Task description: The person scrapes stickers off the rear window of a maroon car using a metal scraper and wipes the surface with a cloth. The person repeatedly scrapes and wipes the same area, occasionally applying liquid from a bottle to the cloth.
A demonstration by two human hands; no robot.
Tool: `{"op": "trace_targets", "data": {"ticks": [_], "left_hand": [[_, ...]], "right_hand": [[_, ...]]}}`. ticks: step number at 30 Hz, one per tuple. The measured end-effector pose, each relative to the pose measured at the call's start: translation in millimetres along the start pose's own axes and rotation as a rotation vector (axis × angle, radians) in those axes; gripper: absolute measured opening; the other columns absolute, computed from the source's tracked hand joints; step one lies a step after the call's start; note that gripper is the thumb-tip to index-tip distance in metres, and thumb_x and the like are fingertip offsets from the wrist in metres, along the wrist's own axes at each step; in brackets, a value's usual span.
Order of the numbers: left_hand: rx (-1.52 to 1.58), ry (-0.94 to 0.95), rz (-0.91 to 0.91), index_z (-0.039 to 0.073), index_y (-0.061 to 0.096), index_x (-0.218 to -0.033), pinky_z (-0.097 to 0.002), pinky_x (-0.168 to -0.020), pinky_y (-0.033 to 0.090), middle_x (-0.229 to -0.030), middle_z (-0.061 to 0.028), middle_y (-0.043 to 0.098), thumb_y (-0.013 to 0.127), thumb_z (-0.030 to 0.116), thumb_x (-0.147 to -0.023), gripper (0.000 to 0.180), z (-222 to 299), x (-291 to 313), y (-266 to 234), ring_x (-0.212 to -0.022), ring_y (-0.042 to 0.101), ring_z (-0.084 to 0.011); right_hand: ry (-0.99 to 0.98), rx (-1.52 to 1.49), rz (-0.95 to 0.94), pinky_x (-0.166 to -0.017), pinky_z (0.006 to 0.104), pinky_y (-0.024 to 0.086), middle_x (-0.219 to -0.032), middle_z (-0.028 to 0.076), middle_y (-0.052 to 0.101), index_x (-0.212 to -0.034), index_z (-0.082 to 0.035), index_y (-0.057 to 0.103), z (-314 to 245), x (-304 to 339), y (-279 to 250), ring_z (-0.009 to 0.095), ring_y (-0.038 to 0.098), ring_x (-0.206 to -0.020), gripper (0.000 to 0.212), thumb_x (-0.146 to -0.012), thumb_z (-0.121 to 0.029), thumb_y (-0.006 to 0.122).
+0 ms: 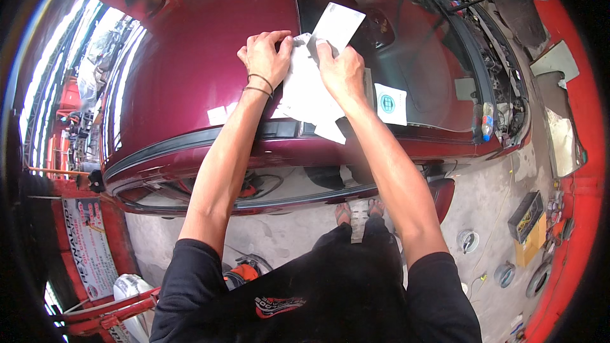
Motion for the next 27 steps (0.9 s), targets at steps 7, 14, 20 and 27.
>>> {"op": "trace_targets", "data": {"ticks": [7,14,20,27], "left_hand": [[0.058,0.111,0.236,0.019,0.084,-0.113,-0.0481,-0.110,0.037,-0.119,-0.0011,0.078,0.073,0.028,-0.098,0.021,-5.1,50.8,-67.3,-0.126,0.063,-0.0251],[-0.183,0.019,0.275,0.017,0.078,-0.128,-0.0495,-0.117,0.034,-0.136,-0.0040,0.070,0.073,0.026,-0.101,0.029,-75.3,104.9,-136.6,-0.138,0.057,-0.0266],[-0.148,-0.116,0.224,0.012,0.071,-0.139,-0.0591,-0.124,0.025,-0.155,-0.0180,0.053,0.074,0.034,-0.100,0.044,-120.5,129.6,-131.1,-0.154,0.038,-0.0404],[-0.051,-0.191,0.347,0.011,0.071,-0.137,-0.0621,-0.124,0.026,-0.153,-0.0186,0.055,0.076,0.033,-0.097,0.046,-115.0,127.9,-128.0,-0.154,0.038,-0.0431]], "right_hand": [[-0.067,0.073,0.022,-0.096,0.0494,0.057,-0.104,0.030,0.078,-0.114,0.011,0.075,5.5,-22.1,23.4,0.044,0.077,-0.104,0.057,-0.102,-0.043,0.063],[-0.070,0.146,0.009,-0.097,0.0521,0.056,-0.105,0.031,0.077,-0.114,0.007,0.075,6.5,-14.9,37.7,0.048,0.075,-0.102,0.048,-0.103,-0.037,0.061],[-0.237,0.435,0.008,-0.091,0.0558,0.057,-0.111,0.025,0.073,-0.115,0.004,0.069,-24.2,-13.8,54.9,0.048,0.073,-0.100,0.037,-0.104,-0.029,0.057],[-0.424,0.635,0.072,-0.088,0.0561,0.058,-0.112,0.024,0.068,-0.113,0.000,0.067,-23.1,-41.8,82.4,0.047,0.072,-0.096,0.027,-0.106,-0.024,0.055]]}}
Point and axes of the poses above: each hand's wrist, its own x-axis away from the middle knuckle, its own y-axis out of the palm, z = x × y, the point moved 5 cm from there along -x, towards the middle knuckle
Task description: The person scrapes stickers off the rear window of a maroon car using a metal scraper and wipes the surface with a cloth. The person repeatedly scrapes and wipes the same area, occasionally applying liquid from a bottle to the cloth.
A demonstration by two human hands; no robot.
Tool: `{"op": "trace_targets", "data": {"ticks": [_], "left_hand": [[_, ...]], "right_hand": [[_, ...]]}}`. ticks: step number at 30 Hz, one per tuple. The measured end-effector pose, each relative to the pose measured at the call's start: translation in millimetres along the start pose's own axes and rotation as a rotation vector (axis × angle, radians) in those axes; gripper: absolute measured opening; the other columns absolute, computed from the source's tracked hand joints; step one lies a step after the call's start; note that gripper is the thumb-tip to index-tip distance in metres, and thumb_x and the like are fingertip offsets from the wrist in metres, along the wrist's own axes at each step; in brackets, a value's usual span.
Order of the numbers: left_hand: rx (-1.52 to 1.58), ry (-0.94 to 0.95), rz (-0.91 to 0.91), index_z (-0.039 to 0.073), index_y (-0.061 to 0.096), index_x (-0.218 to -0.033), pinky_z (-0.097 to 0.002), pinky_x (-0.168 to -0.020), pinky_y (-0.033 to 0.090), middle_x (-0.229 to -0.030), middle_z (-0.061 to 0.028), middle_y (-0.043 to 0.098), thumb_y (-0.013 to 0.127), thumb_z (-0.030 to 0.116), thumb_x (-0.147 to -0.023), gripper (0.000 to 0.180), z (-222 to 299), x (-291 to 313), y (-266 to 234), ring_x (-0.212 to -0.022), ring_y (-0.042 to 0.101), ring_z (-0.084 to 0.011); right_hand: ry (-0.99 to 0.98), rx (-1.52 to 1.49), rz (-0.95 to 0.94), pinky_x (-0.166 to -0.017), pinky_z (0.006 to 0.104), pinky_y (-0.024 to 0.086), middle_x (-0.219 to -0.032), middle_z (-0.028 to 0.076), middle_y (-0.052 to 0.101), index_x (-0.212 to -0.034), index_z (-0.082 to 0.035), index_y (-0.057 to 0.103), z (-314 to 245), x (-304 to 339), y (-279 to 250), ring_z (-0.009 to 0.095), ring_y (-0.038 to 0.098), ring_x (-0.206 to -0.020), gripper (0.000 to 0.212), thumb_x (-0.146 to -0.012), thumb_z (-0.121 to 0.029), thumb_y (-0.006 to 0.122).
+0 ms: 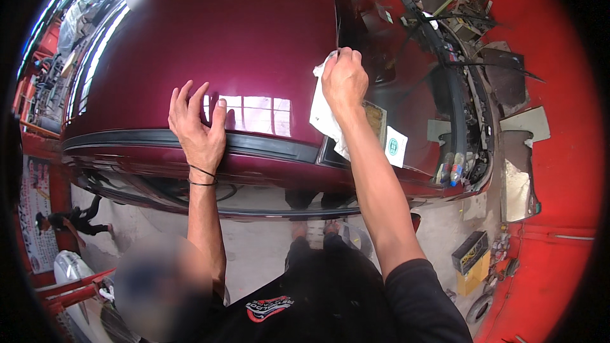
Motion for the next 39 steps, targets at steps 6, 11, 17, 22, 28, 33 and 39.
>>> {"op": "trace_targets", "data": {"ticks": [6,11,17,22,28,33,39], "left_hand": [[0.097,0.000,0.162,0.010,0.073,-0.128,-0.0648,-0.121,0.028,-0.145,-0.0178,0.058,0.081,0.031,-0.087,0.048,-14.5,-0.1,-37.0,-0.148,0.042,-0.0438],[0.128,-0.078,0.190,0.003,0.071,-0.126,-0.0722,-0.125,0.019,-0.146,-0.0235,0.053,0.077,0.038,-0.081,0.057,-5.1,-5.0,-2.3,-0.152,0.033,-0.0497],[0.144,-0.159,0.115,-0.001,0.073,-0.127,-0.0718,-0.130,0.010,-0.151,-0.0261,0.051,0.077,0.040,-0.084,0.060,-16.3,-6.5,-10.0,-0.157,0.029,-0.0494],[0.144,0.003,0.192,0.001,0.075,-0.118,-0.0700,-0.124,0.023,-0.139,-0.0214,0.062,0.078,0.034,-0.080,0.051,-2.3,-11.8,-19.8,-0.149,0.040,-0.0480],[0.534,0.234,0.041,0.007,0.078,-0.118,-0.0500,-0.112,0.051,-0.128,-0.0155,0.074,0.074,0.002,-0.082,0.037,28.6,12.0,-67.9,-0.131,0.066,-0.0392],[0.593,0.763,-0.320,0.009,0.078,-0.105,-0.0544,-0.108,0.053,-0.118,-0.0105,0.075,0.079,0.007,-0.077,0.028,131.7,21.6,-166.8,-0.117,0.073,-0.0337],[0.598,0.859,-0.465,0.012,0.080,-0.110,-0.0564,-0.112,0.047,-0.122,-0.0084,0.074,0.079,0.009,-0.079,0.031,193.4,45.9,-180.1,-0.121,0.071,-0.0322]], "right_hand": [[0.052,-0.023,-0.242,-0.085,0.0536,0.059,-0.103,0.022,0.078,-0.108,-0.003,0.077,-4.7,-26.7,25.3,0.042,0.076,-0.097,0.032,-0.106,-0.028,0.057],[-0.035,0.165,-0.354,-0.094,0.0563,0.056,-0.116,0.032,0.075,-0.124,0.003,0.073,115.6,-59.7,44.1,0.051,0.071,-0.108,0.044,-0.110,-0.036,0.057],[-0.106,0.227,-0.236,-0.091,0.0614,0.055,-0.117,0.036,0.073,-0.133,0.004,0.068,45.5,-39.9,23.9,0.055,0.070,-0.108,0.055,-0.107,-0.043,0.055],[-0.162,0.147,-0.283,-0.080,0.0618,0.055,-0.101,0.032,0.075,-0.110,0.005,0.076,97.7,-85.2,61.8,0.054,0.072,-0.093,0.056,-0.111,-0.045,0.050],[-0.055,-0.046,-0.264,-0.083,0.0565,0.056,-0.096,0.033,0.075,-0.102,0.007,0.077,78.4,-36.6,32.0,0.052,0.074,-0.094,0.060,-0.107,-0.050,0.059],[0.399,-0.376,-0.179,-0.088,0.0492,0.056,-0.090,0.028,0.077,-0.101,0.013,0.075,60.1,24.8,-5.1,0.037,0.078,-0.090,0.061,-0.104,-0.046,0.061],[0.731,-1.056,-0.009,-0.082,0.0391,0.058,-0.105,0.017,0.079,-0.114,0.010,0.074,56.5,65.6,8.6,0.025,0.076,-0.090,0.045,-0.102,-0.033,0.068]]}}
Point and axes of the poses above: each hand's wrist, its own x-axis away from the middle knuckle, its own y-axis out of the palm, z = x × y, the point moved 5 cm from there along -x, towards the middle knuckle
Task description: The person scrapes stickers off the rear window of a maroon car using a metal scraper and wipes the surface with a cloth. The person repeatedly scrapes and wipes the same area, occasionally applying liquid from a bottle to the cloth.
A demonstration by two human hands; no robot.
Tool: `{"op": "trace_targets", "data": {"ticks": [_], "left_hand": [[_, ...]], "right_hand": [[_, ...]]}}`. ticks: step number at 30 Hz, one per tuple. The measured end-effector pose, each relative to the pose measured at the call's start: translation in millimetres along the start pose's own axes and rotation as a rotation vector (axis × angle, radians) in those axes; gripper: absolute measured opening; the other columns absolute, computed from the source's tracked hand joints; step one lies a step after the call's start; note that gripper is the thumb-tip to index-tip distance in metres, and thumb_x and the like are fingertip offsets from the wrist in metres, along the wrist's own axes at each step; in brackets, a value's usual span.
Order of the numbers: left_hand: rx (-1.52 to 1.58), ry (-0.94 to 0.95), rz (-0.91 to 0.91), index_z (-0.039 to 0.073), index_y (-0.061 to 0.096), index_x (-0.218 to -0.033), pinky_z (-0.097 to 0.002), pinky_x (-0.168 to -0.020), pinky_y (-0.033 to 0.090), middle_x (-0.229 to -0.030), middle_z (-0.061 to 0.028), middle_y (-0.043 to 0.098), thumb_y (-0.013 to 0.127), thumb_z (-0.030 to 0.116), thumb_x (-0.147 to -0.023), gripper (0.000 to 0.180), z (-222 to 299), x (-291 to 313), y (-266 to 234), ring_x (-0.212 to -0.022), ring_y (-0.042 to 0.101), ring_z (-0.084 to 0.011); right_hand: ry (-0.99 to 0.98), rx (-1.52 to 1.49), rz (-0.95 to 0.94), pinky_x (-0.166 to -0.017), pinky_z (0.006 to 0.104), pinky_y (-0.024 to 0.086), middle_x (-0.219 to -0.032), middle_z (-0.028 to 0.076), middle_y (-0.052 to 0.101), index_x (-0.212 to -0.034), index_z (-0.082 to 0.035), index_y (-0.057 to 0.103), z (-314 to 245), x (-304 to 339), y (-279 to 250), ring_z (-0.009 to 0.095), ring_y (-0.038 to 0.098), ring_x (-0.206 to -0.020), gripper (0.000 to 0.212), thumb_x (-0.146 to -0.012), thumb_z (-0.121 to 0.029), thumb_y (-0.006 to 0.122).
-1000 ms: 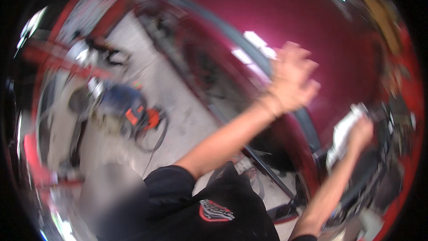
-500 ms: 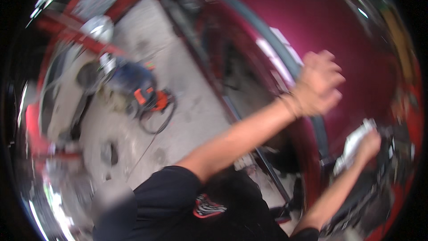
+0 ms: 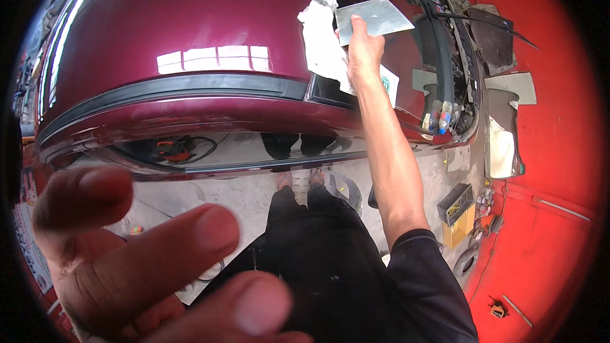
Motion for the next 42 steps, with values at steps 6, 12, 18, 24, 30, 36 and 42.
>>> {"op": "trace_targets", "data": {"ticks": [6,12,18,24,30,36,42], "left_hand": [[-0.023,-0.066,0.024,0.016,0.082,-0.114,-0.0583,-0.117,0.041,-0.127,-0.0064,0.073,0.078,0.011,-0.081,0.035,-11.4,-3.8,7.0,-0.125,0.069,-0.0307],[-0.250,-0.331,0.063,0.014,0.081,-0.124,-0.0603,-0.121,0.035,-0.136,-0.0105,0.070,0.075,0.007,-0.084,0.041,-121.3,35.7,2.6,-0.129,0.066,-0.0327],[-0.780,-0.702,0.131,0.013,0.058,-0.156,-0.0511,-0.126,0.030,-0.163,-0.0159,0.050,0.060,0.034,-0.111,0.049,-273.9,167.9,-46.9,-0.152,0.044,-0.0357],[-0.841,-0.882,0.215,0.012,0.055,-0.157,-0.0595,-0.128,0.022,-0.169,-0.0163,0.042,0.056,0.043,-0.112,0.055,-301.7,209.6,-44.4,-0.161,0.031,-0.0383],[-0.801,-0.876,0.241,0.012,0.055,-0.155,-0.0668,-0.127,0.021,-0.168,-0.0169,0.042,0.059,0.043,-0.110,0.055,-300.3,207.7,-44.7,-0.162,0.029,-0.0397],[-0.746,-0.872,0.288,0.009,0.055,-0.155,-0.0628,-0.128,0.021,-0.167,-0.0175,0.044,0.062,0.038,-0.108,0.056,-292.6,209.9,-48.0,-0.161,0.032,-0.0394],[-0.716,-0.852,0.298,0.009,0.055,-0.155,-0.0617,-0.128,0.021,-0.166,-0.0179,0.045,0.062,0.037,-0.109,0.056,-294.8,209.0,-47.9,-0.160,0.032,-0.0387]], "right_hand": [[-0.139,0.225,0.077,-0.075,0.0377,0.058,-0.096,0.017,0.079,-0.106,0.008,0.077,-7.1,8.7,1.4,0.022,0.074,-0.080,0.047,-0.102,-0.038,0.067],[-0.320,0.478,0.108,-0.079,0.0451,0.058,-0.078,0.016,0.077,-0.095,0.013,0.075,-36.8,3.9,8.1,0.029,0.076,-0.078,0.055,-0.101,-0.041,0.064],[-0.357,0.746,-0.010,-0.085,0.0481,0.059,-0.084,0.030,0.075,-0.097,0.008,0.077,-51.3,6.1,39.1,0.045,0.078,-0.088,0.049,-0.099,-0.039,0.063],[-0.592,0.996,-0.047,-0.086,0.0557,0.057,-0.089,0.031,0.074,-0.100,0.005,0.074,-54.2,8.6,52.5,0.051,0.073,-0.090,0.037,-0.099,-0.029,0.060],[-0.628,1.052,-0.088,-0.089,0.0557,0.056,-0.099,0.028,0.073,-0.107,0.003,0.071,-55.6,7.2,67.6,0.049,0.071,-0.096,0.030,-0.101,-0.023,0.057],[-0.701,1.021,-0.122,-0.089,0.0543,0.056,-0.103,0.025,0.073,-0.105,0.003,0.071,-48.6,-5.8,68.7,0.048,0.071,-0.097,0.027,-0.103,-0.020,0.057],[-0.704,1.049,-0.107,-0.089,0.0547,0.056,-0.102,0.026,0.074,-0.105,0.001,0.074,-61.5,-30.7,84.0,0.048,0.071,-0.097,0.028,-0.102,-0.021,0.058]]}}
Point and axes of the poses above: each hand's wrist, its own x-axis away from the middle knuckle, its own y-axis out of the palm, z = x × y, the point moved 5 cm from there along -x, towards the middle knuckle
